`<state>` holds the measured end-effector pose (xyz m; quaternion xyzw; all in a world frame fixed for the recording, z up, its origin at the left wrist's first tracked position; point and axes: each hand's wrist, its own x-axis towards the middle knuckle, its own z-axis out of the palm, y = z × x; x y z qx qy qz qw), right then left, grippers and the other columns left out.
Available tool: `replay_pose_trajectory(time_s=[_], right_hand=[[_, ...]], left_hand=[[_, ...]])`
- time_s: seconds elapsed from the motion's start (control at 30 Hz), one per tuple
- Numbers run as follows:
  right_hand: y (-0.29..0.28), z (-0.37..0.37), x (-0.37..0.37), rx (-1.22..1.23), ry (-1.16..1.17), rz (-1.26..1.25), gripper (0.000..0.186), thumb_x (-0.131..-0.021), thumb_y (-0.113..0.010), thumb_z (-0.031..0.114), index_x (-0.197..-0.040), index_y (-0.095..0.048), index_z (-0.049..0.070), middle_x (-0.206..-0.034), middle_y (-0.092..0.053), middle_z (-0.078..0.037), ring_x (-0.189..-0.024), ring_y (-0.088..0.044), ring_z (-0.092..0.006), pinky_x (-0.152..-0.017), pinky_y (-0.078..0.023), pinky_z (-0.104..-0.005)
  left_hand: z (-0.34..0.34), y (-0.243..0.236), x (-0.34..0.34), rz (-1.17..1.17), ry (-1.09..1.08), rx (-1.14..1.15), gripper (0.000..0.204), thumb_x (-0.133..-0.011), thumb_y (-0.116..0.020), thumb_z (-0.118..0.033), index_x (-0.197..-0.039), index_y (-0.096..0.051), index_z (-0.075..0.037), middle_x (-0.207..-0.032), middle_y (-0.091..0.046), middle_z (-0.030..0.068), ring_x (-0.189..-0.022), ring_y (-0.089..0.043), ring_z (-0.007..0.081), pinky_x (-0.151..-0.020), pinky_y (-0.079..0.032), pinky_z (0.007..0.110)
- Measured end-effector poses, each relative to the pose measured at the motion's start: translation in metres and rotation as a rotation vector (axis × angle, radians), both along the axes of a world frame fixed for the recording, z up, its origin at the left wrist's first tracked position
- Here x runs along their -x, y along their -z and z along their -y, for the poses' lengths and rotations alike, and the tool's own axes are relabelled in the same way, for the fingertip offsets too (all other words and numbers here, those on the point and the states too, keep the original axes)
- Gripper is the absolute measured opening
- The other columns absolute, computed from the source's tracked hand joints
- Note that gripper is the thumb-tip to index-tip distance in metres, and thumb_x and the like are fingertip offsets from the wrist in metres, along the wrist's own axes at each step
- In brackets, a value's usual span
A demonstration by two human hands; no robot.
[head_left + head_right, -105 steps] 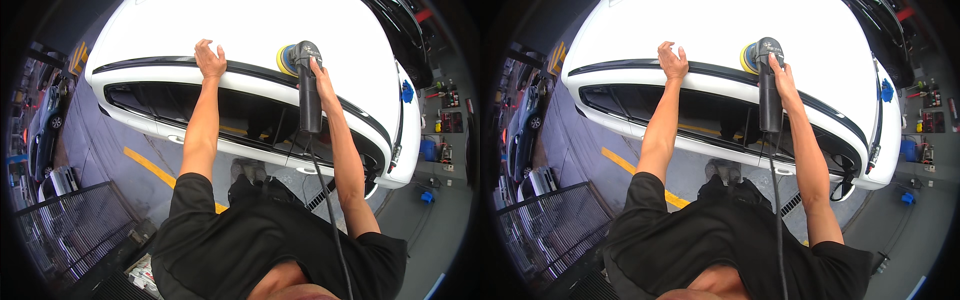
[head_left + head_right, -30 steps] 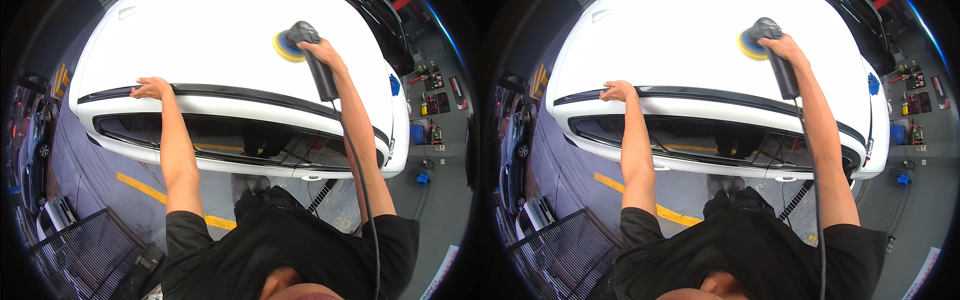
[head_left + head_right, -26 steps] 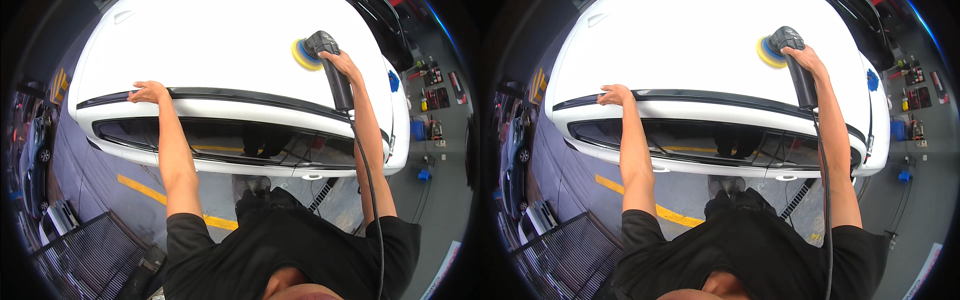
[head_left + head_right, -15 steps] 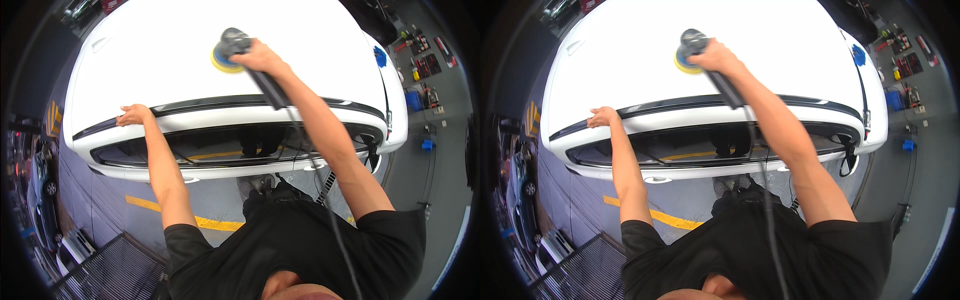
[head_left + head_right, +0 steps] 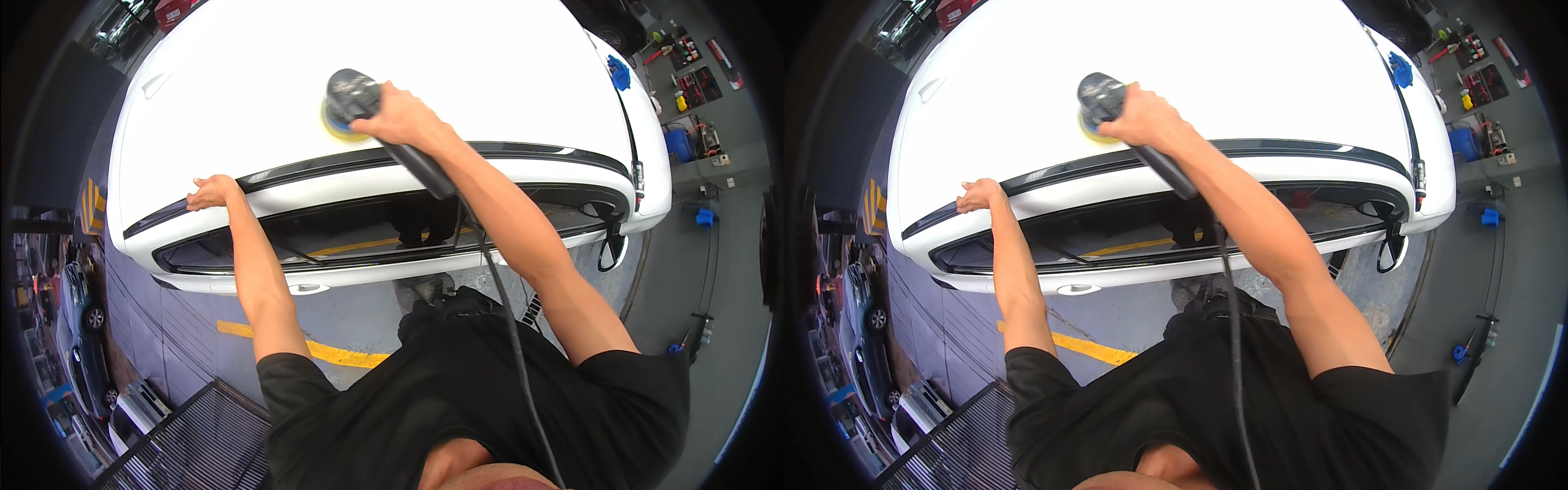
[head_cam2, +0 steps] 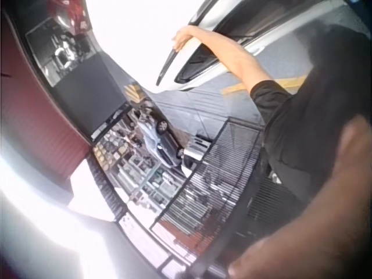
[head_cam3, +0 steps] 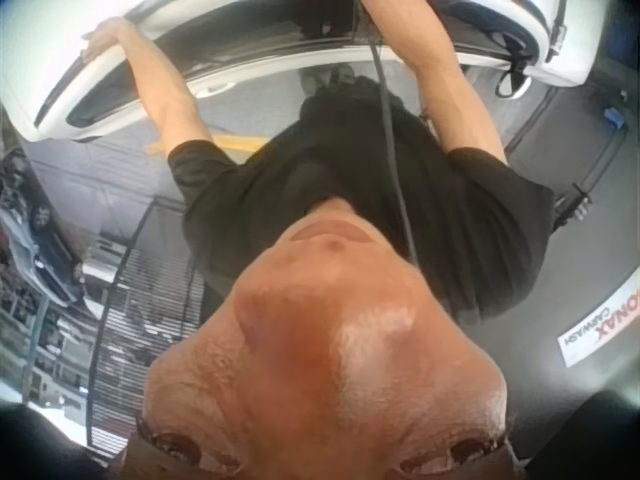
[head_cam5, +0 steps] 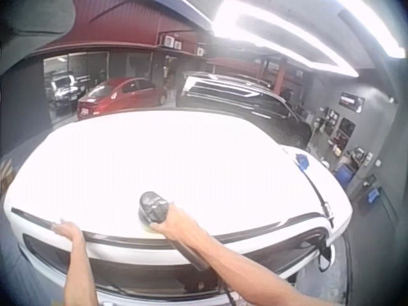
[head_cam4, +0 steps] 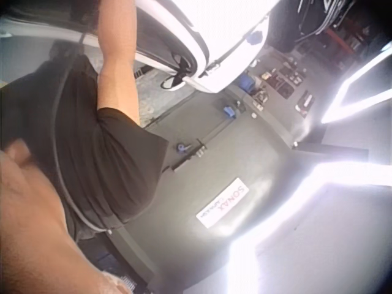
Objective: The person uses a rotary polisher with a yellow pad to buff the hood of a white car. They apply polishing compound to the pad and continue polishing the hood surface in overlapping passes.
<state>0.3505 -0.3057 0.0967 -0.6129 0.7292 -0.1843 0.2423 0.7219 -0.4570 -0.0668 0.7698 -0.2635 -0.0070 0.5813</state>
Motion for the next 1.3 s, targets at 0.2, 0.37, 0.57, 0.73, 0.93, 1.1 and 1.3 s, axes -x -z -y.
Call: replay_pose_trajectory(time_s=[0.2,0.37,0.57,0.73,0.93,1.1,1.3], right_hand=[[0.014,-0.065,0.12,0.109,0.179,0.011,0.087,-0.075,-0.081,0.052,-0.128,-0.058,-0.012,-0.108,-0.07,-0.028,-0.1,-0.071,-0.0348,-0.093,-0.054,-0.0421],[0.016,-0.108,0.186,0.082,0.335,0.052,0.065,-0.077,-0.081,0.043,-0.116,-0.068,-0.007,-0.093,-0.072,-0.018,-0.082,-0.07,-0.0249,-0.078,-0.056,-0.0384],[0.007,-0.111,0.172,0.08,0.281,0.103,0.057,-0.08,-0.08,0.039,-0.115,-0.07,-0.005,-0.09,-0.073,-0.015,-0.081,-0.069,-0.0226,-0.078,-0.055,-0.0376],[0.012,-0.07,0.122,0.078,0.182,0.051,0.065,-0.078,-0.081,0.042,-0.115,-0.067,-0.01,-0.097,-0.074,-0.02,-0.09,-0.072,-0.0292,-0.086,-0.056,-0.0393],[-0.001,-0.022,0.048,0.01,0.027,0.031,0.073,-0.076,-0.082,0.046,-0.116,-0.064,-0.013,-0.101,-0.074,-0.025,-0.097,-0.073,-0.0333,-0.091,-0.056,-0.0399],[0.008,0.022,-0.005,0.057,-0.117,-0.03,0.064,-0.078,-0.082,0.041,-0.116,-0.067,-0.008,-0.095,-0.074,-0.018,-0.085,-0.072,-0.0265,-0.082,-0.056,-0.0386],[-0.006,0.067,-0.084,0.013,-0.293,-0.064,0.078,-0.074,-0.08,0.053,-0.114,-0.063,-0.013,-0.094,-0.072,-0.025,-0.087,-0.072,-0.0327,-0.083,-0.057,-0.0413]], left_hand=[[0.003,0.002,-0.003,-0.042,0.003,0.022,0.045,-0.107,-0.049,-0.019,-0.128,-0.032,0.018,-0.14,-0.026,0.0422,-0.13,-0.04,0.0552,-0.108,-0.041,0.062],[0.004,0.005,0.004,-0.072,0.036,0.028,0.047,-0.108,-0.048,-0.021,-0.128,-0.032,0.018,-0.145,-0.02,0.0464,-0.138,-0.031,0.0575,-0.112,-0.038,0.062],[0.008,0.009,-0.001,-0.02,-0.048,0.108,0.048,-0.108,-0.044,-0.022,-0.125,-0.034,0.022,-0.134,-0.032,0.0386,-0.128,-0.039,0.0535,-0.108,-0.04,0.062],[0.017,0.014,-0.003,-0.086,-0.081,0.209,0.061,-0.11,-0.04,-0.034,-0.131,-0.032,0.022,-0.138,-0.033,0.0393,-0.132,-0.037,0.0526,-0.113,-0.034,0.061],[0.004,0.003,0.011,-0.169,-0.021,0.259,0.075,-0.11,-0.032,-0.047,-0.142,-0.023,0.02,-0.149,-0.026,0.0409,-0.146,-0.026,0.0504,-0.122,-0.028,0.056],[0.004,-0.001,0.015,-0.167,-0.043,0.302,0.072,-0.11,-0.03,-0.048,-0.14,-0.027,0.017,-0.146,-0.027,0.0391,-0.146,-0.025,0.0503,-0.121,-0.028,0.057],[-0.001,-0.007,0.011,-0.232,-0.039,0.284,0.077,-0.11,-0.028,-0.049,-0.149,-0.019,0.016,-0.155,-0.02,0.0368,-0.15,-0.021,0.0479,-0.124,-0.026,0.055]])
